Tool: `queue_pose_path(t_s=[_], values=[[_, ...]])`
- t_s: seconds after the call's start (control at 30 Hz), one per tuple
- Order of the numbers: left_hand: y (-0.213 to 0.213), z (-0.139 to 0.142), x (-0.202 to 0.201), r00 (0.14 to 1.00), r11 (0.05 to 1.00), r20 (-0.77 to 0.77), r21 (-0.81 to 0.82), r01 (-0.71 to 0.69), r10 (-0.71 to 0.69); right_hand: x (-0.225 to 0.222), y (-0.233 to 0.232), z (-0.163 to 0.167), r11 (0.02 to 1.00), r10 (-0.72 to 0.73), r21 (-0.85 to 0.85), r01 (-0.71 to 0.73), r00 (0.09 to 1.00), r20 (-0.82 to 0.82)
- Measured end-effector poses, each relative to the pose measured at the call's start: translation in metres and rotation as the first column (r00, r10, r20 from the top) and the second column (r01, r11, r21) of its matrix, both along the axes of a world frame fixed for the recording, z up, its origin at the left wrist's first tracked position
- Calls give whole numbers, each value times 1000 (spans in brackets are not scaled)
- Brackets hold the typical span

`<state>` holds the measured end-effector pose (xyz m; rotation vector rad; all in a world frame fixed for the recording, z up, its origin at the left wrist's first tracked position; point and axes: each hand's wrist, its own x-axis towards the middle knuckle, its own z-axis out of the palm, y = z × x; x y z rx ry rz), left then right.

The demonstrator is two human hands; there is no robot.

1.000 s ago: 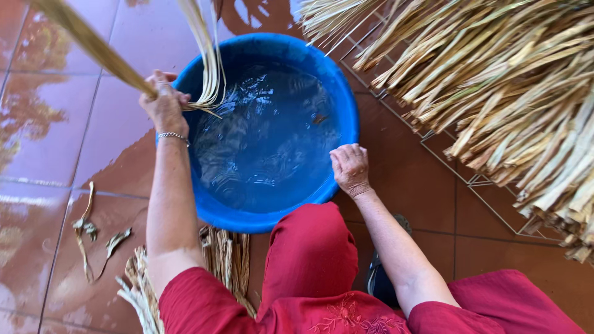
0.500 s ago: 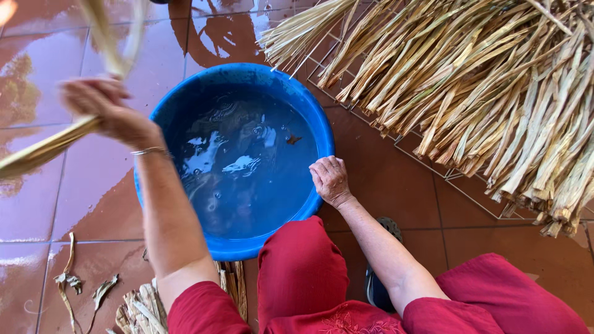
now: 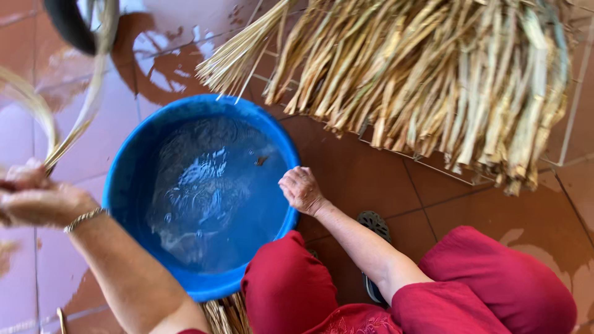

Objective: The person sits on a tiled floor and repeatedly dips dried plant strips into a blue basin of water, then peels off outer layers by hand. The peeled strips are placed onto a nearby wire rack.

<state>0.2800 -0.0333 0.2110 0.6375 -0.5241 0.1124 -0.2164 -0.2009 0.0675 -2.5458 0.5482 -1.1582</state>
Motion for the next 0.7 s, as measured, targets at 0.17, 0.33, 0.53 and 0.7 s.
queue_pose_path(t_s=[0.17,0.33,0.53,0.7], values=[[-45,-46,-22,940,887,-134,393,-241,315,1,2,3,997,-23,-69,19,999,-48],[-58,-70,-36,964,900,-257,432,57,62,2,2,4,994,-73,-82,68,995,-61],[-5,-4,-57,961,968,-144,47,246,-237,15,-2,-3,997,-69,-45,63,987,-145],[15,40,-164,938,938,-51,28,346,-344,33,-13,23,685,51,728,-41,999,9]])
